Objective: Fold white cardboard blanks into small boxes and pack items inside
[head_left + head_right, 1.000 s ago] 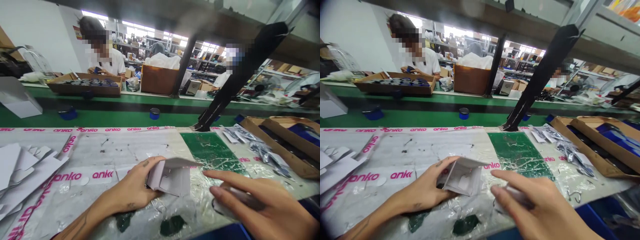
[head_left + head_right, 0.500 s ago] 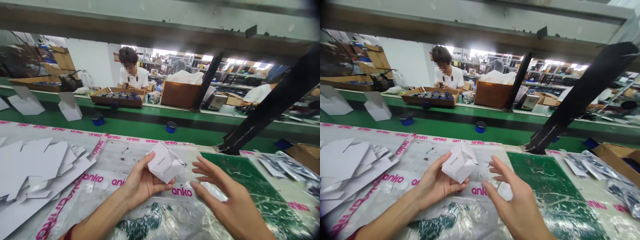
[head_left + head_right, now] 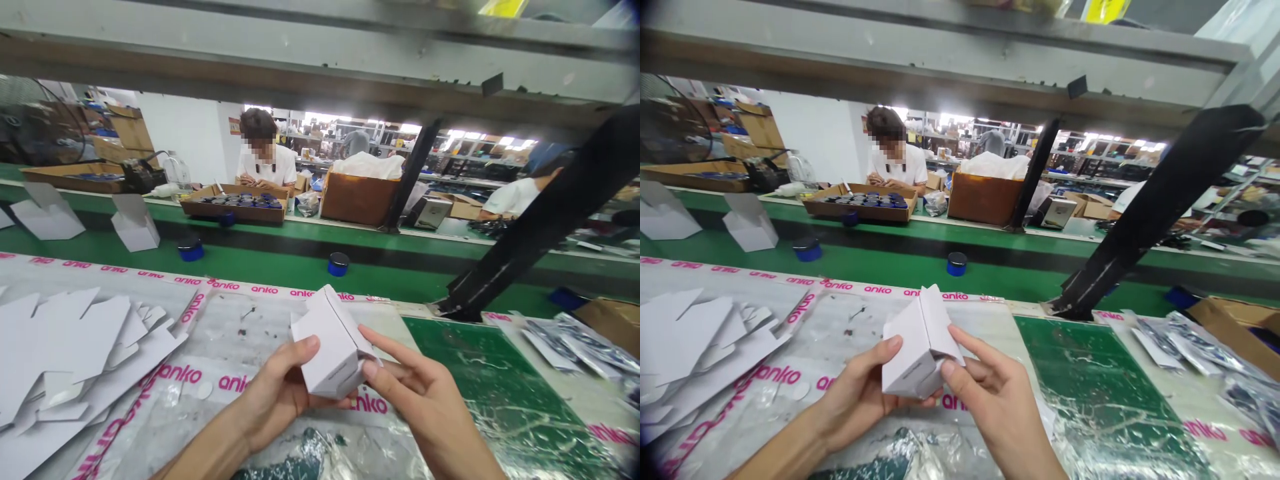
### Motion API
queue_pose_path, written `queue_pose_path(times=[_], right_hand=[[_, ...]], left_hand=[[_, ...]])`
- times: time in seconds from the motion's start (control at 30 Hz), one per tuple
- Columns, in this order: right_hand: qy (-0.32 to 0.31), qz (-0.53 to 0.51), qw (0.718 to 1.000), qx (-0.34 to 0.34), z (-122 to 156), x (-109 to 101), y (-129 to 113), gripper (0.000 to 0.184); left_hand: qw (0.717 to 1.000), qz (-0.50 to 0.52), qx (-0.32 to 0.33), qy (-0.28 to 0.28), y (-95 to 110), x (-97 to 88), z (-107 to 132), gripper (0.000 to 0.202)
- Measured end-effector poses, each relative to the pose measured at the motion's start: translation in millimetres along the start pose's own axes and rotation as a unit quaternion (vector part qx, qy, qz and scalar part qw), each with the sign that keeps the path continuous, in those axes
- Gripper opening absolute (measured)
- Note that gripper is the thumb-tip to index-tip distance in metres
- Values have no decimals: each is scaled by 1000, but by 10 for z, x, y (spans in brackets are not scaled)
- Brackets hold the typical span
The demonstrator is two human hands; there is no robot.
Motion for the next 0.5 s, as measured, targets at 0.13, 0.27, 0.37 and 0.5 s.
queue_pose_path(times=[0.13,0.27,0.37,0.5], right_hand=[[25,-6,1000,-16,10,-11,22,50],[91,67,992,-62,53,-40,15,53],[92,116,984,-100,93,-97,2,50],[-4,121,989,-90,143,-212,104,59]], left_hand=[[999,-31,3,11,-25,34,35,45],[995,-71,1,75,-71,18,103,56],[985,-123,30,113,-61,13,169,63],[919,-353,135,111,14,25,272,79]])
Point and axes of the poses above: each hand's wrist, its own z-axis away from the middle knuckle, its own x-axis out of the palm, y = z × x, the point moved 6 cm from there along -z, towards the middle knuckle, and after that the axes turned 4 degrees about -y, right-handed, at the moved point
